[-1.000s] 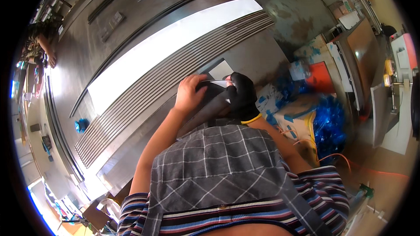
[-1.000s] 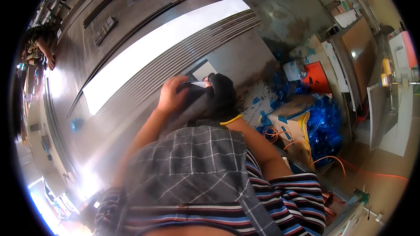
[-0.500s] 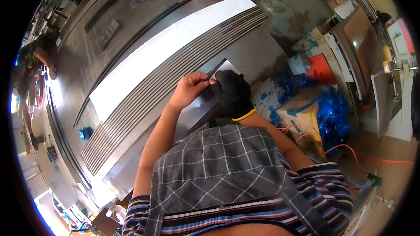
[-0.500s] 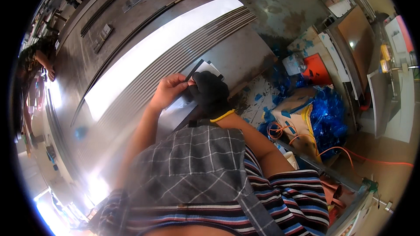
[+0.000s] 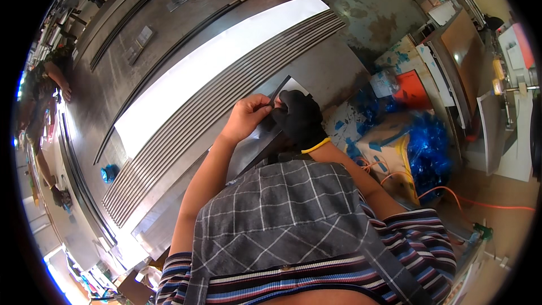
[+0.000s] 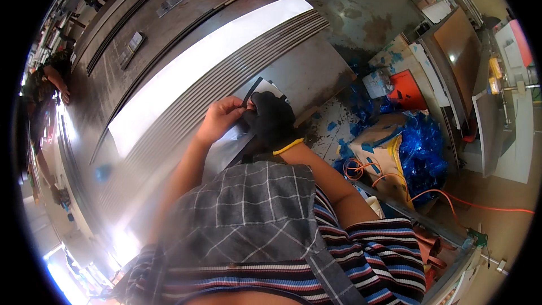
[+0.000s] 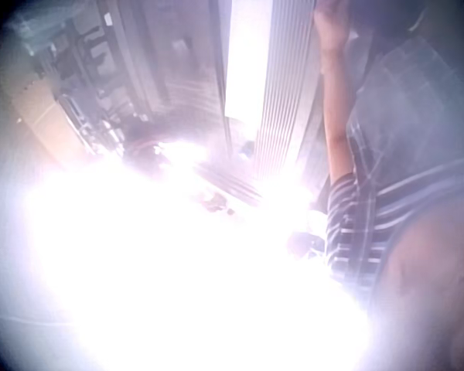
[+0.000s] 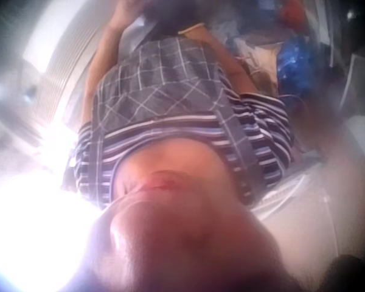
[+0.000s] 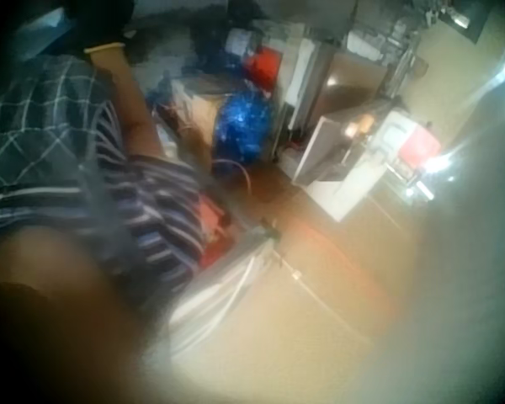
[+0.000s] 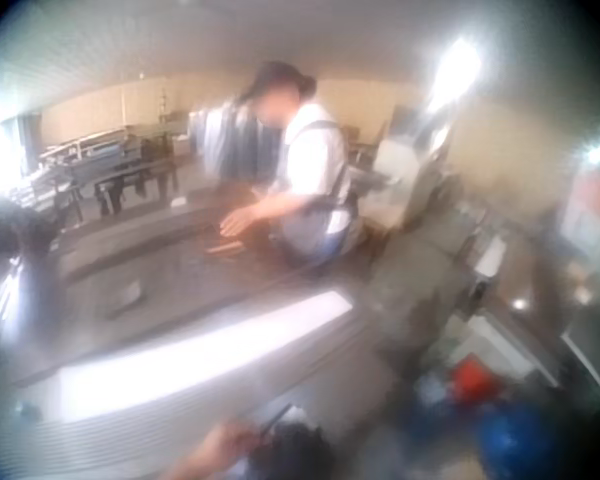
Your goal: The person picks up and applies white adhesive labels to several long black metal strips and one larger white curved metal component on a worktable, using their hands to press and smooth each label down.
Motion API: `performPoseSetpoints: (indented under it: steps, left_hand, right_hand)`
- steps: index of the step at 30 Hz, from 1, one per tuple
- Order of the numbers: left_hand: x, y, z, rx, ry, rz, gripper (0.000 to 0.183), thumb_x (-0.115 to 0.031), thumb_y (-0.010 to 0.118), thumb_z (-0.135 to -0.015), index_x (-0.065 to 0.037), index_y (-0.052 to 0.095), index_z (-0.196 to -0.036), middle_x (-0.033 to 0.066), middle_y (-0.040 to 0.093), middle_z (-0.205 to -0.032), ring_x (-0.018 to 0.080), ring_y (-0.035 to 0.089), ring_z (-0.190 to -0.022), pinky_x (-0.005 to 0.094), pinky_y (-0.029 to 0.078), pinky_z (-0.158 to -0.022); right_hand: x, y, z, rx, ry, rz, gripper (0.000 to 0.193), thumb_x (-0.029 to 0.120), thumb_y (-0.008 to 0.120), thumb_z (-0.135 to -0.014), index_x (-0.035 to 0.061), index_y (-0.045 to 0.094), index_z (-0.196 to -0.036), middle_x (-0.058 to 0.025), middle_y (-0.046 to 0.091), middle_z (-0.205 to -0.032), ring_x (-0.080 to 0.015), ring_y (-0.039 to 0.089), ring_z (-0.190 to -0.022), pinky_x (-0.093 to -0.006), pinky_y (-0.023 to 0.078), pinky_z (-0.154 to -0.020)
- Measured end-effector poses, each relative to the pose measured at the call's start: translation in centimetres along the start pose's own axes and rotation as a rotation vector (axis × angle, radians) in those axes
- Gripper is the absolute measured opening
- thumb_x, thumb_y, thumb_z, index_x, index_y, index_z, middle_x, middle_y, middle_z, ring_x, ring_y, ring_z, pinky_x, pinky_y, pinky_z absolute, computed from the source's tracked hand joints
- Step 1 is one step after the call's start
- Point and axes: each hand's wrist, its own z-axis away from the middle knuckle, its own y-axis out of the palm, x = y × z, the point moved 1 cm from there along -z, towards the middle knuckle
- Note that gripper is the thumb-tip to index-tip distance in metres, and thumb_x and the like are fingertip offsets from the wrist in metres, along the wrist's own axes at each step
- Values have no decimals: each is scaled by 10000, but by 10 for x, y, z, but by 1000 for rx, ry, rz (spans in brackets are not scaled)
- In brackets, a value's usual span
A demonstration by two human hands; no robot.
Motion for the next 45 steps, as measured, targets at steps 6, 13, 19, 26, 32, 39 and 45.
performPoseSetpoints:
  steps: [6,13,19,26,32,39,45]
  left_hand:
    - [10,-2,2,-24,-38,-78,94,-48,573,-896,0,617,-964,-18,589,-844,54,513,-783,210,430,-702]
    - [22,-22,0,-36,-112,71,119,-131,600,-896,-16,626,-910,-29,580,-770,45,484,-709,230,414,-630]
    - [29,-25,8,-138,-106,-138,173,-178,614,-888,-6,624,-903,6,575,-707,70,488,-659,251,418,-605]
    - [18,-18,18,-231,-88,-214,156,-161,613,-882,-6,627,-895,20,574,-703,80,492,-656,256,422,-604]
    - [35,-41,12,-80,-88,208,140,-170,601,-905,-31,620,-913,-43,567,-758,45,481,-690,213,409,-639]
    - [22,-64,23,-27,-205,328,119,-144,600,-890,-41,623,-943,-47,574,-793,52,493,-704,204,393,-645]
    - [1,-68,44,-76,-80,192,176,-163,622,-847,-31,655,-960,15,608,-872,121,549,-818,265,433,-768]
  right_hand:
    - [-28,-3,2,-29,-9,139,164,224,644,-784,74,594,-828,-133,617,-778,-338,618,-745,-421,483,-646]
    - [-146,-87,-23,250,259,586,264,315,617,-789,56,632,-837,-145,638,-851,-323,621,-801,-423,491,-743]
    - [2,-38,-25,121,37,240,253,317,691,-757,81,600,-767,-102,585,-709,-294,589,-713,-388,482,-672]
    - [-41,-1,8,150,147,263,219,295,670,-781,81,668,-828,-157,656,-874,-293,647,-803,-391,518,-693]
    - [-142,-53,6,380,256,549,203,251,672,-783,69,646,-870,-129,660,-936,-330,630,-873,-432,507,-745]
    - [-71,-41,-49,28,-149,420,290,115,659,-762,39,576,-1030,-146,596,-1096,-286,598,-949,-364,476,-825]
    - [-7,20,-97,836,28,-722,131,2,522,-802,26,598,-905,-76,615,-1024,-170,568,-942,-298,430,-867]
